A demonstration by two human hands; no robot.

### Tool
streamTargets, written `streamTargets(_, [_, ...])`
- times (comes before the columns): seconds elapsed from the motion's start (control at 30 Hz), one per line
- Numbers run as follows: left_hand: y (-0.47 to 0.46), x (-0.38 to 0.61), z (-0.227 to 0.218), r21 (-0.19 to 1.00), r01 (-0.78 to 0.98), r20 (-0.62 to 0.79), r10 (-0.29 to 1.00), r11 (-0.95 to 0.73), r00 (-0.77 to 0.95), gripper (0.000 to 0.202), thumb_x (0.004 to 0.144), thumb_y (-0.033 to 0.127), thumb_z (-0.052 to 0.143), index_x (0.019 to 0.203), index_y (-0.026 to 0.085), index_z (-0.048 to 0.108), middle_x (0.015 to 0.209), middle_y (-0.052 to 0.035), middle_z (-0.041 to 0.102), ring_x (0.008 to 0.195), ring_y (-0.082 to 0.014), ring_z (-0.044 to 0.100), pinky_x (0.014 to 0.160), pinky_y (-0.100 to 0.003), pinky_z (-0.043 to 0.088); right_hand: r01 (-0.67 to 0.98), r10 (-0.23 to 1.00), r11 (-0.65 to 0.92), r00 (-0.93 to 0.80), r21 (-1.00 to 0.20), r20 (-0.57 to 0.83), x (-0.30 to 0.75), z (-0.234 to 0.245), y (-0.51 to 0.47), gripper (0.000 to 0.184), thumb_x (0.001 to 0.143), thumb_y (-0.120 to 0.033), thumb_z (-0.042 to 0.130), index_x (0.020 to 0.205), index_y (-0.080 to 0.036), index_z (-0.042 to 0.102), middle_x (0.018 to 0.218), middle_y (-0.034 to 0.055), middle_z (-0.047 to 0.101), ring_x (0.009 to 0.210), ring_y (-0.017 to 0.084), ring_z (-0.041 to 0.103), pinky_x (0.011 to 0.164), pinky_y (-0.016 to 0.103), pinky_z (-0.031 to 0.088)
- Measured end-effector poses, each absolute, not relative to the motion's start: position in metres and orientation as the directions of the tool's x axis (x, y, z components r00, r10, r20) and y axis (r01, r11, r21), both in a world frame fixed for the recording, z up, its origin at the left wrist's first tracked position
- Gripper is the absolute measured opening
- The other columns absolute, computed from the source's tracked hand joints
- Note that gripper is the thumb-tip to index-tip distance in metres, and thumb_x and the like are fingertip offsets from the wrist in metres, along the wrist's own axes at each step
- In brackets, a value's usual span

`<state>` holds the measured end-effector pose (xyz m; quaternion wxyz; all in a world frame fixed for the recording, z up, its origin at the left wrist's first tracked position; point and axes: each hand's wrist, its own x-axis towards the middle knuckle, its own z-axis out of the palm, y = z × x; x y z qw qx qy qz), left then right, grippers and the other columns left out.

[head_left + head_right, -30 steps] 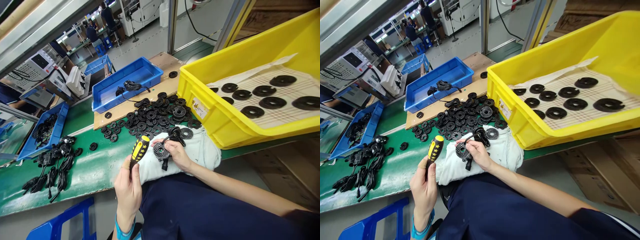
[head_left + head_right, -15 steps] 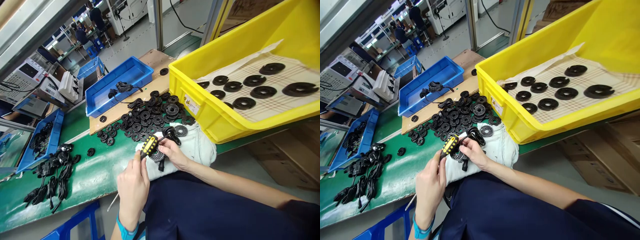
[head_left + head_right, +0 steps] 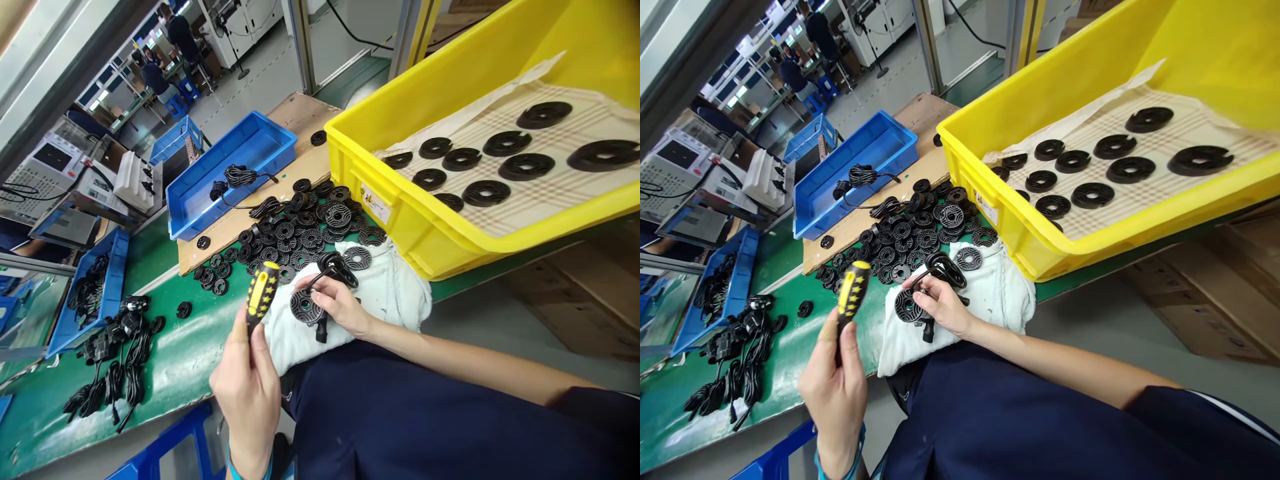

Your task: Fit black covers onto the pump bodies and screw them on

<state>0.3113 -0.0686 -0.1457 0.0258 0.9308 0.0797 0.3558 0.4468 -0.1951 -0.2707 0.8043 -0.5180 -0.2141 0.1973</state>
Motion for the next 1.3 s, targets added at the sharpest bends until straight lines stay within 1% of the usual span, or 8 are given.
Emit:
streamTargets(0.2, [-0.076, 0.311, -0.152, 0.116, 0.052, 0.574, 0.110, -0.992, 0.811, 0.032, 0.106, 0.023, 0.056, 0.134, 0.010, 0.066, 0.114, -0.0155, 0.081, 0.082, -0.0191, 0.081, 0.064, -0.023, 0.058, 0.030, 0.533, 0.375, 0.811, -0.927, 0.242, 0.445, -0.283, -0.195, 0.063, 0.094, -0.079, 0.051, 0.108, -0.022, 0.073, 0.109, 0.0098, 0.072, 0.108, 0.029, 0.069, 0.101, 0.043, 0.055])
streamTargets(0.3, [-0.079, 0.313, -0.157, 0.113, 0.029, 0.500, 0.082, -0.993, 0.862, 0.034, 0.108, 0.023, 0.052, 0.137, 0.009, 0.063, 0.114, -0.0148, 0.081, 0.078, -0.0191, 0.080, 0.059, -0.024, 0.057, 0.105, 0.507, 0.357, 0.813, -0.928, 0.287, 0.445, -0.286, -0.195, 0.077, 0.073, -0.086, 0.071, 0.113, -0.021, 0.070, 0.117, 0.0116, 0.070, 0.114, 0.033, 0.067, 0.105, 0.047, 0.053])
streamTargets(0.5, [-0.077, 0.303, -0.154, 0.093, -0.035, 0.606, 0.029, -0.995, 0.795, 0.061, 0.104, 0.016, 0.056, 0.162, 0.023, 0.040, 0.099, -0.0074, 0.081, 0.065, -0.0152, 0.074, 0.059, -0.022, 0.054, 0.211, 0.489, 0.281, 0.808, -0.936, 0.328, 0.444, -0.280, -0.193, 0.047, 0.067, -0.038, 0.090, 0.106, -0.023, 0.068, 0.113, 0.0093, 0.072, 0.108, 0.030, 0.068, 0.105, 0.046, 0.053])
streamTargets(0.63, [-0.074, 0.310, -0.150, -0.053, -0.119, 0.419, -0.130, -0.991, 0.899, 0.048, 0.106, 0.016, 0.049, 0.154, 0.021, 0.052, 0.067, 0.0010, 0.066, 0.044, -0.0112, 0.056, 0.043, -0.020, 0.039, 0.231, 0.482, 0.253, 0.812, -0.939, 0.329, 0.443, -0.283, -0.190, 0.046, 0.064, -0.027, 0.084, 0.105, -0.023, 0.066, 0.106, 0.0079, 0.072, 0.103, 0.030, 0.068, 0.099, 0.046, 0.055])
streamTargets(0.83, [-0.065, 0.290, -0.156, 0.132, -0.055, 0.688, 0.051, -0.990, 0.724, 0.052, 0.103, 0.019, 0.056, 0.155, 0.024, 0.051, 0.101, -0.0096, 0.081, 0.076, -0.0203, 0.076, 0.067, -0.028, 0.061, 0.270, 0.473, 0.230, 0.808, -0.935, 0.350, 0.444, -0.283, -0.189, 0.044, 0.063, -0.027, 0.085, 0.102, -0.024, 0.065, 0.109, 0.0094, 0.072, 0.104, 0.031, 0.069, 0.100, 0.046, 0.054])
streamTargets(1.0, [-0.062, 0.296, -0.174, 0.173, -0.086, 0.420, -0.006, -0.981, 0.907, 0.047, 0.106, 0.018, 0.052, 0.153, 0.022, 0.055, 0.099, -0.0082, 0.082, 0.062, -0.0137, 0.073, 0.059, -0.021, 0.057, 0.299, 0.463, 0.203, 0.810, -0.933, 0.360, 0.443, -0.283, -0.190, 0.042, 0.061, -0.024, 0.081, 0.100, -0.024, 0.065, 0.104, 0.0075, 0.072, 0.101, 0.030, 0.069, 0.096, 0.045, 0.055])
streamTargets(1.17, [-0.063, 0.297, -0.173, 0.267, 0.040, 0.634, 0.207, -0.963, 0.745, 0.053, 0.105, 0.020, 0.055, 0.158, 0.024, 0.049, 0.132, -0.0137, 0.076, 0.096, -0.0212, 0.080, 0.079, -0.025, 0.063, 0.308, 0.463, 0.195, 0.808, -0.931, 0.365, 0.441, -0.286, -0.189, 0.039, 0.064, -0.026, 0.081, 0.100, -0.024, 0.065, 0.107, 0.0076, 0.073, 0.102, 0.030, 0.070, 0.098, 0.044, 0.056])
streamTargets(1.3, [-0.067, 0.298, -0.175, 0.195, 0.052, 0.473, 0.140, -0.979, 0.870, 0.049, 0.106, 0.019, 0.053, 0.155, 0.023, 0.053, 0.108, -0.0098, 0.083, 0.064, -0.0154, 0.076, 0.059, -0.022, 0.058, 0.317, 0.452, 0.183, 0.814, -0.931, 0.366, 0.441, -0.288, -0.188, 0.043, 0.064, -0.026, 0.082, 0.104, -0.023, 0.065, 0.109, 0.0093, 0.074, 0.104, 0.031, 0.070, 0.099, 0.046, 0.056])
